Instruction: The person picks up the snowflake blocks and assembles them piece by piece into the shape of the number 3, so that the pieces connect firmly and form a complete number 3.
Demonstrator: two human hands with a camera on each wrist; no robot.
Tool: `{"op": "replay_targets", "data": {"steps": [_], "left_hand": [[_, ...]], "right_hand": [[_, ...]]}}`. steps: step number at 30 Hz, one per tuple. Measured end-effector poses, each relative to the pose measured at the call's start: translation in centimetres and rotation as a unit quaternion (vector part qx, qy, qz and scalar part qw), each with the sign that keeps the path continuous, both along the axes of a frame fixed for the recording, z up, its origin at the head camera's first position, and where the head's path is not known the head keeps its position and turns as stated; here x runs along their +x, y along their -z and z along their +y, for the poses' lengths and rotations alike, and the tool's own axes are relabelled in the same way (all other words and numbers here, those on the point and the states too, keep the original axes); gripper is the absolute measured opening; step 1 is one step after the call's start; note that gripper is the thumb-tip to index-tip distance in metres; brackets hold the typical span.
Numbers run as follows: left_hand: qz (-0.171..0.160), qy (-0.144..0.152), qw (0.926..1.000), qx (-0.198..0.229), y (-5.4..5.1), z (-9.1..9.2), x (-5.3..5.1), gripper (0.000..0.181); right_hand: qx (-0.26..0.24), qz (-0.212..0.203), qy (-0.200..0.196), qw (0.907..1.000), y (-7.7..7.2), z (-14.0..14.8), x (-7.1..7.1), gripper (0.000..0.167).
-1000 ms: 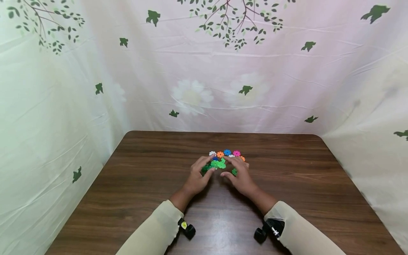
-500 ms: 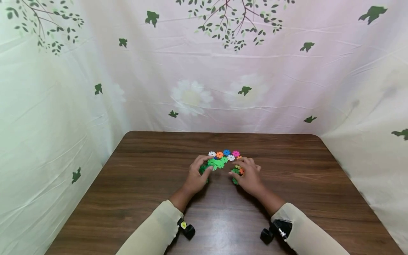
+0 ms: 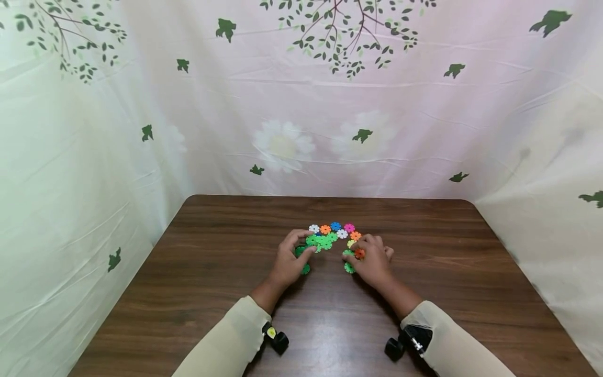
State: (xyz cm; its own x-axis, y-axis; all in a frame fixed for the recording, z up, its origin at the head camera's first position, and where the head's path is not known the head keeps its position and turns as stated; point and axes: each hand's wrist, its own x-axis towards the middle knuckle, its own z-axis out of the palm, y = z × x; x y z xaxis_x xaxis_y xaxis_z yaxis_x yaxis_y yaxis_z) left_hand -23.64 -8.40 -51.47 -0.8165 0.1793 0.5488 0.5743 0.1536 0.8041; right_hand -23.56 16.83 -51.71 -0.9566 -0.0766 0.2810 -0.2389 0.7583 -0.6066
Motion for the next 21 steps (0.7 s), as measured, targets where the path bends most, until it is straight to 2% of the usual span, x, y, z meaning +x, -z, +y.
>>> {"op": "replay_targets", "data": {"steps": [6, 11, 16, 21], "left_hand": [[-0.051, 0.006, 0.9984, 0.024, -0.29, 0.1, 0.24, 0.037], [-0.063, 0.001, 0.9979, 0.014, -0.33, 0.16, 0.26, 0.037], [-0.075, -0.005, 0.9971, 0.0, -0.53, 0.29, 0.43, 0.04], [-0.099, -0.018, 0.9949, -0.012, -0.68, 0.4, 0.6, 0.043]], "right_hand": [[0.0, -0.01, 0.004, 0.9999, 0.1, 0.07, 0.0, 0.032], [-0.014, -0.02, -0.004, 0.9997, 0.01, 0.06, -0.04, 0.03], [-0.033, -0.014, -0.014, 0.9992, -0.01, -0.03, -0.14, 0.026], [-0.07, -0.005, -0.04, 0.9967, 0.06, -0.14, -0.21, 0.022]]}}
